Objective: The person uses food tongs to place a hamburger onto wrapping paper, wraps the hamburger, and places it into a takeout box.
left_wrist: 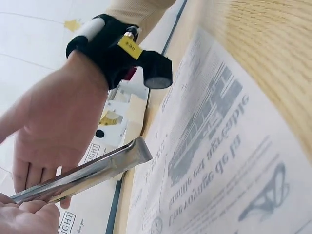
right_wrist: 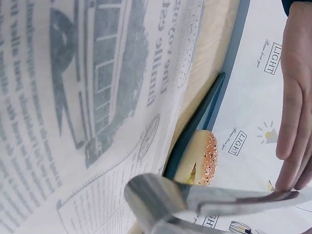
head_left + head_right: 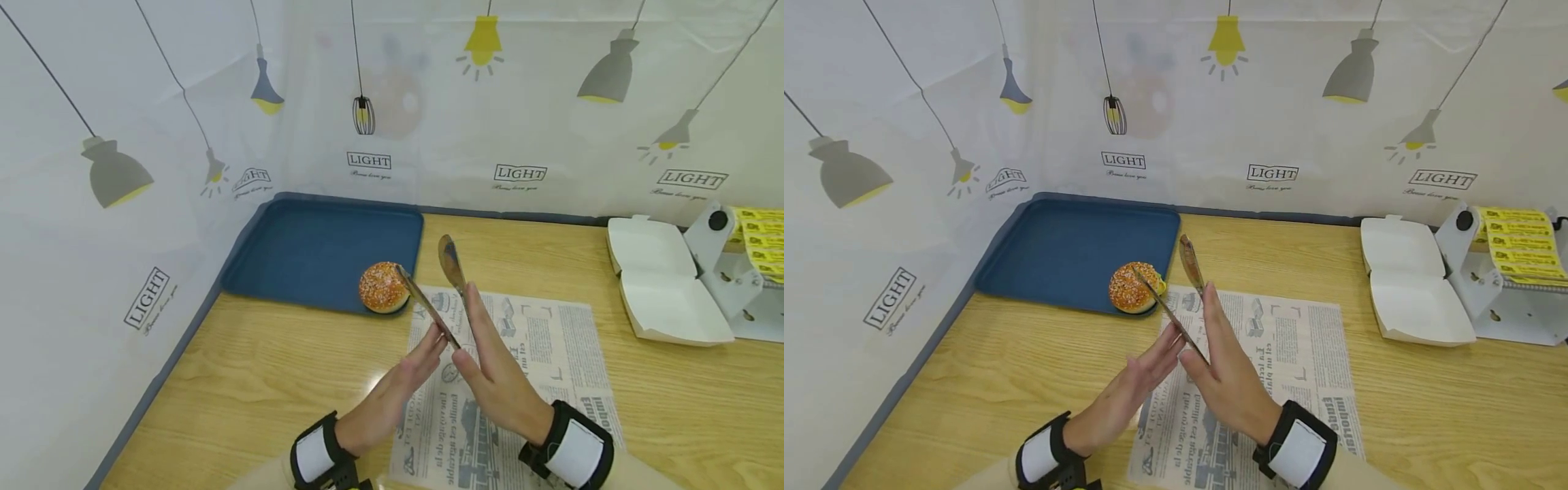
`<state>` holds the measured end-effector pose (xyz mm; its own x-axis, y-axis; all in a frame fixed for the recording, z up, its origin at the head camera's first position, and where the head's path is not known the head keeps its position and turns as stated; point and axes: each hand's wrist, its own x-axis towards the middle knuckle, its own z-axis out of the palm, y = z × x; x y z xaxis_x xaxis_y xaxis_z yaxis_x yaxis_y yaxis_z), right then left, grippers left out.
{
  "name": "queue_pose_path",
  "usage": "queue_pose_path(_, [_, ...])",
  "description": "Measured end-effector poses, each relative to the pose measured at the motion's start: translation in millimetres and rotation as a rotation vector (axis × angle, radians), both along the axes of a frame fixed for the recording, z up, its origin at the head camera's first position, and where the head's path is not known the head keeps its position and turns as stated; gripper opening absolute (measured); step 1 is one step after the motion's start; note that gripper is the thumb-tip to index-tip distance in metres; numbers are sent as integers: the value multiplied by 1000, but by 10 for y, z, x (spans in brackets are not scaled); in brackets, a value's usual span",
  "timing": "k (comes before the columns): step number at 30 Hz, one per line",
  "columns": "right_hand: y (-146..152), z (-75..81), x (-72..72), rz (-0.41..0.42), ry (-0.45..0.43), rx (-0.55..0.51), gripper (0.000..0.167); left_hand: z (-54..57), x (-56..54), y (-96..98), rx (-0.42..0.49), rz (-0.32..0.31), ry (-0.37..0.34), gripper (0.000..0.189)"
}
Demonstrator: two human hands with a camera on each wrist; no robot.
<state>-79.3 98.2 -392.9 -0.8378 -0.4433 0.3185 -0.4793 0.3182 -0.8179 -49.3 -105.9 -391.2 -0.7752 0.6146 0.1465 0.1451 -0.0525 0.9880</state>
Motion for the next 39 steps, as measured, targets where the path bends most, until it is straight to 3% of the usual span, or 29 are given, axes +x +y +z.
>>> queue_pose_path(7, [-50,-78,-11,-19,149,38,71,66,133,30,0,-56,20,62])
queue_pose_path(13, [-64,-146,-5,-66,292,33,60,116,156,58,-12,-45,49,60])
queue_pose_path(21, [-18,-180,-1,-117,241,73,62,106,125,-24,-36,-34,32,61])
queue_pose_path(25, [30,-147,-26,-137,147,90,58,85,81,-228,-58,74,59,60])
queue_pose_path(30, [110,-86,-60,-158,60,119,55,98,-54,-634,-215,304,161,54])
queue_pose_path(35, [161,-61,-72,-168,71,158,55,83,-351,-1237,-502,508,191,65])
queue_pose_path(39, [187,-53,-74,-172,92,187,54,11,-640,-1724,-830,571,244,84])
